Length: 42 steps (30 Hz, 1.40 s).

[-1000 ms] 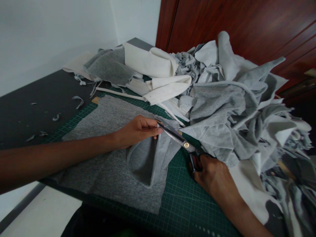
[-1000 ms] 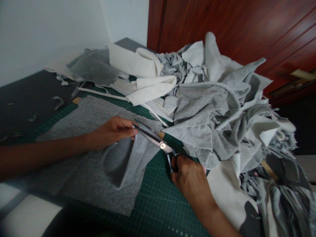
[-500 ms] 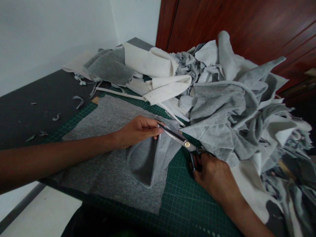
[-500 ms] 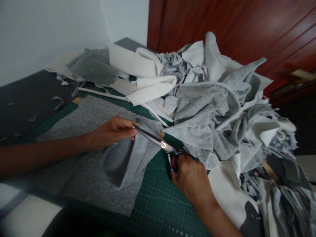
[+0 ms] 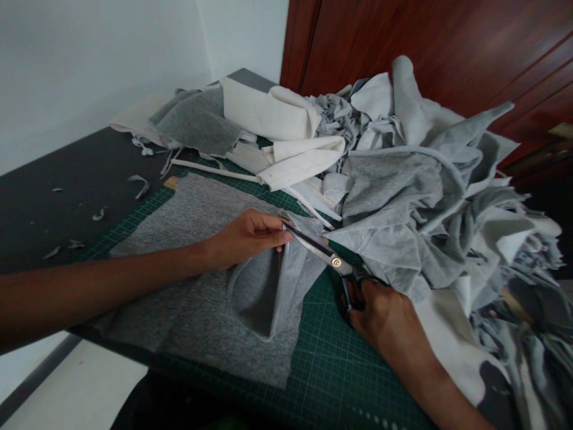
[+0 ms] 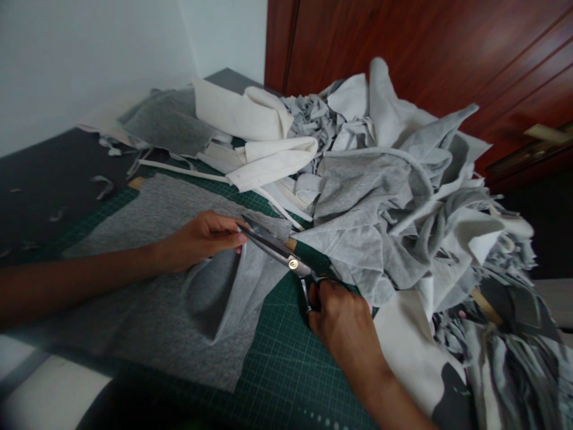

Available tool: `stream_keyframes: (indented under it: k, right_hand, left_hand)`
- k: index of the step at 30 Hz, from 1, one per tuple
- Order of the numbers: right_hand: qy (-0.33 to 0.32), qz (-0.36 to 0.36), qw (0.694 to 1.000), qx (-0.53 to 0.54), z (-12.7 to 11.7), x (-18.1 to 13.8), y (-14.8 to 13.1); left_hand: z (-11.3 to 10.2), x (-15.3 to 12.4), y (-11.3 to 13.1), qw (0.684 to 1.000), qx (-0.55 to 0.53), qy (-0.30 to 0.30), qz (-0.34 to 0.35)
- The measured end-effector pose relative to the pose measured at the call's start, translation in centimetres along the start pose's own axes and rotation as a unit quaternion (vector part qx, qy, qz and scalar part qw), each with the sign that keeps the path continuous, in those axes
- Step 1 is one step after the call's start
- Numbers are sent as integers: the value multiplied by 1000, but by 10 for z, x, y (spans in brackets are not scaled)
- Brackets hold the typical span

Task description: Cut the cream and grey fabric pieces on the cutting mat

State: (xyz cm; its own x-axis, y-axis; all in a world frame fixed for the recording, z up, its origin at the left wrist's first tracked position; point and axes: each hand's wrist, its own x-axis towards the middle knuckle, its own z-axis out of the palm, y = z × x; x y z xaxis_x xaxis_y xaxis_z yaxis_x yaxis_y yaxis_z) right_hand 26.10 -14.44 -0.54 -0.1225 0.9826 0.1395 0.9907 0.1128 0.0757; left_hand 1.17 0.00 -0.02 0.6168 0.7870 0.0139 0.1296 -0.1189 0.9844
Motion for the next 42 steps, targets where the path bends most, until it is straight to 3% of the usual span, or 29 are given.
stream_keyframes:
  k: [8,13,19,24,26,28,30,32,35,37,39,42]
  right_hand:
    - [-56,36,998,22,0,1,1]
    - [-56,62,978,189,-3,10,6]
    - [-24,103,917,385,-8,20,12]
    - [8,119,932,342,-16,30,35]
    - [3,138,923,359,-23,31,44]
    - [-53,145,879,451,-30,31,52]
    - [-125,116,802,572,-35,28,57]
    - [-122,85,734,663,-37,26,59]
    - [-123,100,644,749,-29,31,61]
    - [-148,110,546,817,-19,41,67]
    - [-167,104,422,885,-9,50,78]
    - [-163,88,395,900,1,56,98]
  left_hand:
    - [2,0,6,1000,-28,-4,8]
    - [3,-1,6,999,-34,12,-7]
    - [3,0,2,998,-66,6,-4]
    - [3,-1,2,997,-81,4,-19]
    - [2,0,1,996,-83,2,-16]
    - [2,1,-1,996,-83,1,-17]
    - [2,1,-3,996,-83,1,-20]
    - [1,2,-6,996,-86,-2,-22]
    - [1,3,-8,996,-87,-6,-22]
    - [0,3,-9,997,-79,-5,-24]
    - [-1,4,-9,998,-62,0,-20]
    - [-2,5,-11,999,-45,-2,-10]
